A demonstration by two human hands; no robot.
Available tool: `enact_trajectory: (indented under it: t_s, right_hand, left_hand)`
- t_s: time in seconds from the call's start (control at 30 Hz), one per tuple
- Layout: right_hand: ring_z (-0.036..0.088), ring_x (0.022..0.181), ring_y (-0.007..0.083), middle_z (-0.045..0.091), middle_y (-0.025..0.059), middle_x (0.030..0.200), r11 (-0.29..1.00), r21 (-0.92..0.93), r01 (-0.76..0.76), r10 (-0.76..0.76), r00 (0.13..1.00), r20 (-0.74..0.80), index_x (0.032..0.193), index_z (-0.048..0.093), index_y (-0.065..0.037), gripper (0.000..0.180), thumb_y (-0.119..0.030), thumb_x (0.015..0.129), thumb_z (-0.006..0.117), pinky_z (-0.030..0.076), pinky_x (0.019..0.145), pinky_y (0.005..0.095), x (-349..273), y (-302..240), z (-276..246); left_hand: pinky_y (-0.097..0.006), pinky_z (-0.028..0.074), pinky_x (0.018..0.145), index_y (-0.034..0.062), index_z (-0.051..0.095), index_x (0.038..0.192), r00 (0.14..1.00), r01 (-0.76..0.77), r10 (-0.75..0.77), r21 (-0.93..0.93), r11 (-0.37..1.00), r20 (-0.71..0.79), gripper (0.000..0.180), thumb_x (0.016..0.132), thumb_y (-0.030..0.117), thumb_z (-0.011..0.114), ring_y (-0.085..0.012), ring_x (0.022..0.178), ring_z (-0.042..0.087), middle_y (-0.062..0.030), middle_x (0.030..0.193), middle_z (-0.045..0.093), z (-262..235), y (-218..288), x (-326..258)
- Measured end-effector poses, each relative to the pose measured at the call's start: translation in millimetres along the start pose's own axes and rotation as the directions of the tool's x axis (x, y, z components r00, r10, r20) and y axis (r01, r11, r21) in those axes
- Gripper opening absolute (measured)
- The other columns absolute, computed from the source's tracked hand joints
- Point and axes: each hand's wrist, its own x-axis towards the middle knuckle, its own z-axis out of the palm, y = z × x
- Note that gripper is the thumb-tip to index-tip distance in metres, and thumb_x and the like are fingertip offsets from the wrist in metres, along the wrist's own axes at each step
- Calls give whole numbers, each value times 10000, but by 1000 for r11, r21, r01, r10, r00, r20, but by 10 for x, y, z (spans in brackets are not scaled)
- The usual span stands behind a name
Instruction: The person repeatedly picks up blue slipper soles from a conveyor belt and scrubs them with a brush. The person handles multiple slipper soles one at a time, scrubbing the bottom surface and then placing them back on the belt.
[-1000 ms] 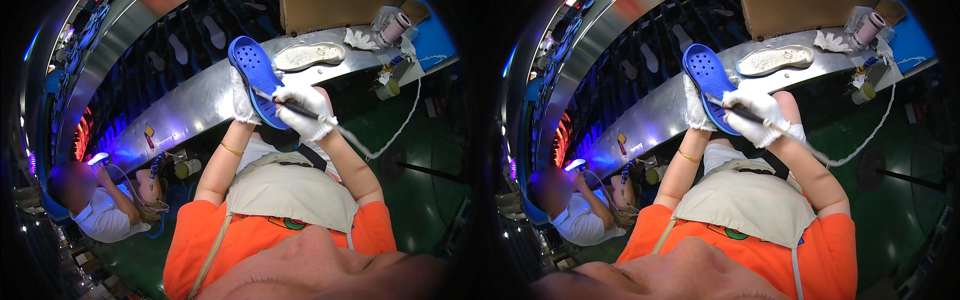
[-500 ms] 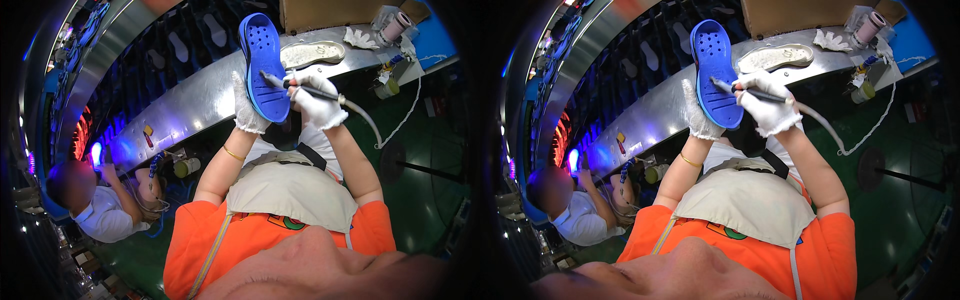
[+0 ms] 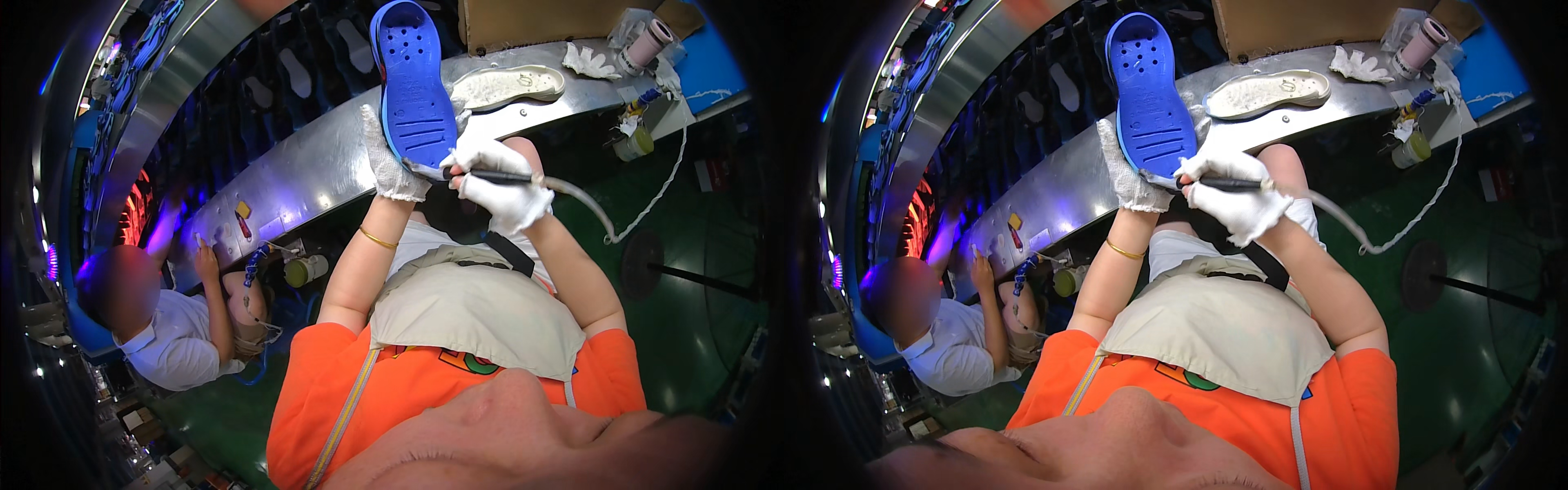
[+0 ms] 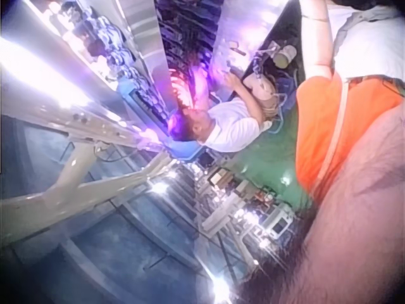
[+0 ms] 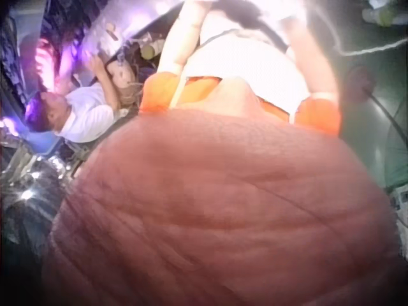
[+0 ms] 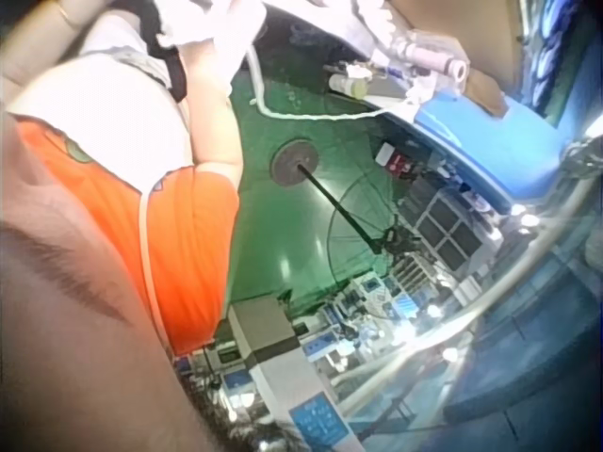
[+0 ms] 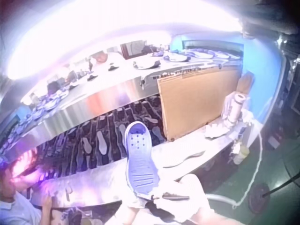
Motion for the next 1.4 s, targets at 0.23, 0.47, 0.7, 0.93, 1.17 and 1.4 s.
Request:
enact_trajectory:
  t_s: [0.23,0.47,0.7,0.93,1.17,1.4]
  right_hand:
    - [586,754,104,613,69,855,993,-95,66,-63,997,39,883,595,-14,146,52,754,608,489,699,247,60,-67,-102]
    - [582,754,98,606,56,871,997,-32,70,-69,998,2,858,587,-12,83,7,778,597,489,690,233,109,18,-176]
    - [603,787,124,617,67,918,960,224,-166,155,986,66,933,592,-12,158,-21,783,641,500,729,256,-19,62,-241]
    - [582,798,115,609,80,918,930,-209,303,-275,949,155,880,543,-20,163,36,741,607,483,743,252,188,-76,-210]
    - [596,768,126,636,72,874,917,-379,120,-56,983,176,801,594,-20,179,24,635,646,492,720,261,254,-91,-196]
    - [589,850,129,641,36,897,924,-366,112,17,943,331,817,619,-48,133,-56,687,644,477,790,256,354,-264,-428]
  left_hand:
    - [-355,484,905,52,422,1276,998,21,-11,150,989,-64,380,981,278,341,-214,1061,546,-95,1192,539,157,63,66]
    - [-461,423,980,68,414,1311,996,91,-91,-6,996,-5,585,919,502,388,-298,1089,543,-144,1221,532,59,163,127]
    - [-569,344,1010,63,351,1368,963,263,-231,-297,918,138,764,860,633,372,-388,1189,458,-224,1317,441,111,265,168]
    - [-459,465,932,-3,396,1313,957,289,-287,72,955,-39,694,914,560,319,-351,1073,561,-246,1226,512,224,263,193]
    - [-392,540,812,-3,514,1201,910,395,-355,185,900,-214,560,926,471,401,-285,937,632,-209,1098,600,241,374,272]
    - [-298,571,686,-6,606,1062,843,516,-402,326,792,-358,409,903,365,538,-210,789,666,-148,953,659,299,398,335]
